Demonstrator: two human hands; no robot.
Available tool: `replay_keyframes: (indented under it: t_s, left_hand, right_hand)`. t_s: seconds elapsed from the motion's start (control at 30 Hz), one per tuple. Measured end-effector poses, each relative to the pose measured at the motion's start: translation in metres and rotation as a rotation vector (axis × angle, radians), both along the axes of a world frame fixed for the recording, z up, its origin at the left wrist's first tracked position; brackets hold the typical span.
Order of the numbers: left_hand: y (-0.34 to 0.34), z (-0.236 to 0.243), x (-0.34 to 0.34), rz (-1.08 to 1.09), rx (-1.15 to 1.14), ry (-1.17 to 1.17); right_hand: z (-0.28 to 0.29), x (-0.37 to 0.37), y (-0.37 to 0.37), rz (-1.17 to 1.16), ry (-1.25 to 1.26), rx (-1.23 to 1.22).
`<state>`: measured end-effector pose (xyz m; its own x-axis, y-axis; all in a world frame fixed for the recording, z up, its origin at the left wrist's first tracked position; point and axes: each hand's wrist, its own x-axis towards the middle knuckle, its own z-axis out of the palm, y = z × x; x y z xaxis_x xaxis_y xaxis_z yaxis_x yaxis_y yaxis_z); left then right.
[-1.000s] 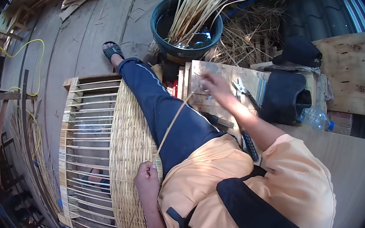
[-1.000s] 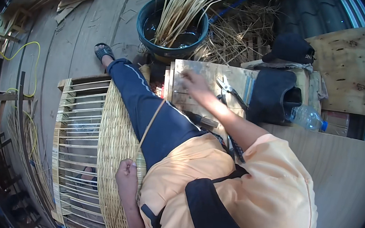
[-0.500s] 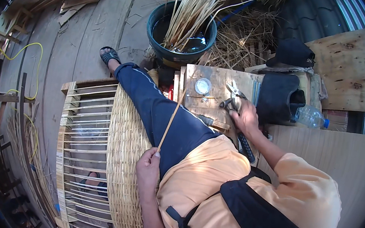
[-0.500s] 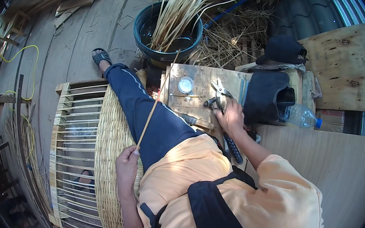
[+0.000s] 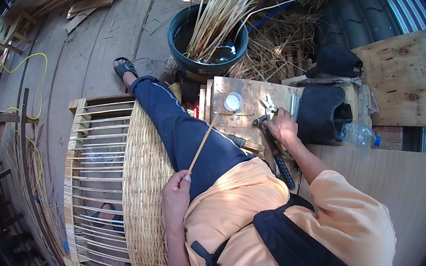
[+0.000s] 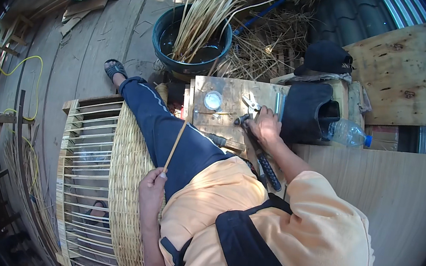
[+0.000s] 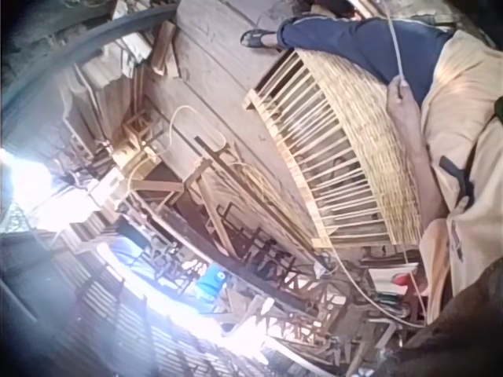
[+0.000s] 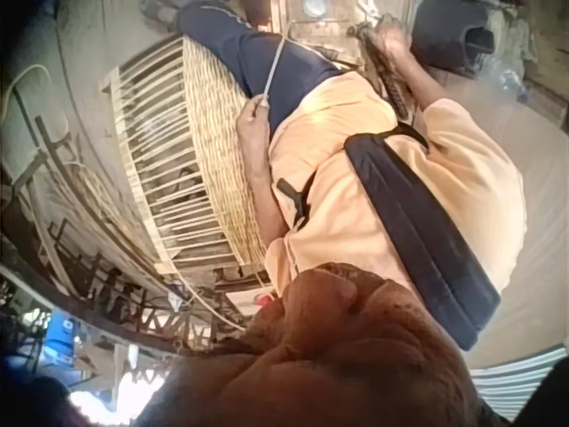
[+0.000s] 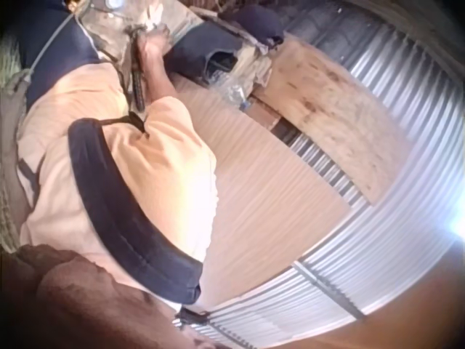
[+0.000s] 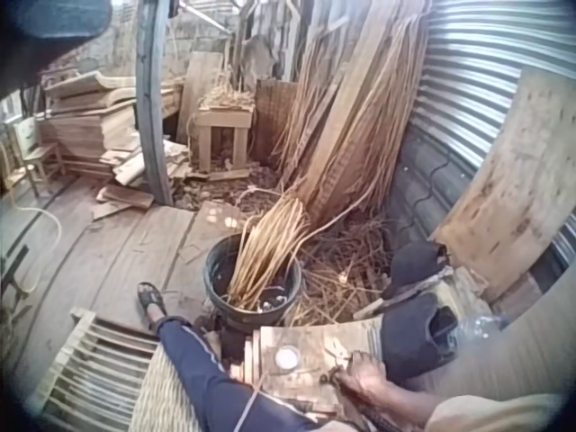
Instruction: Weaving bamboo or rattan strips into a wooden furniture frame to create a component.
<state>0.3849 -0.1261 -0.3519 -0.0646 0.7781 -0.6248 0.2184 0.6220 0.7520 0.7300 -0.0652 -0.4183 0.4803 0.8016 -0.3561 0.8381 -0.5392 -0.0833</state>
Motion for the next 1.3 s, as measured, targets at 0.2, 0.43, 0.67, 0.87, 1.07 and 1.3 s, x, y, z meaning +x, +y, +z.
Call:
replay_keyframes:
  t_s: [0.2,0.43,0.67,0.87,1.07,1.3]
  left_hand:
    - [0.002,-0.009,0.002,0.001,0.005,-0.055]
    - [0.019,-0.004,0.010,-0.081,-0.005,-0.046]
    - [0.046,-0.018,0.041,-0.362,0.223,0.103]
    - [0.048,-0.020,0.051,-0.439,0.347,0.210]
    - [0.035,0.005,0.019,-0.366,0.208,0.305]
    - [0.011,0.025,-0.019,-0.022,-0.160,-0.167]
  right_hand:
    - [-0.012,-0.002,0.001,0.127,-0.010,-0.001]
    - [0.028,-0.027,-0.014,0.250,0.222,0.149]
    - [0.025,-0.022,-0.018,0.437,0.490,0.185]
    - [0.018,-0.023,-0.010,0.482,0.516,0.268]
    - [0.024,-0.032,0.009,0.013,0.212,-0.023]
    - [-0.015,-0.067,-0.016,0.722,0.308,0.389]
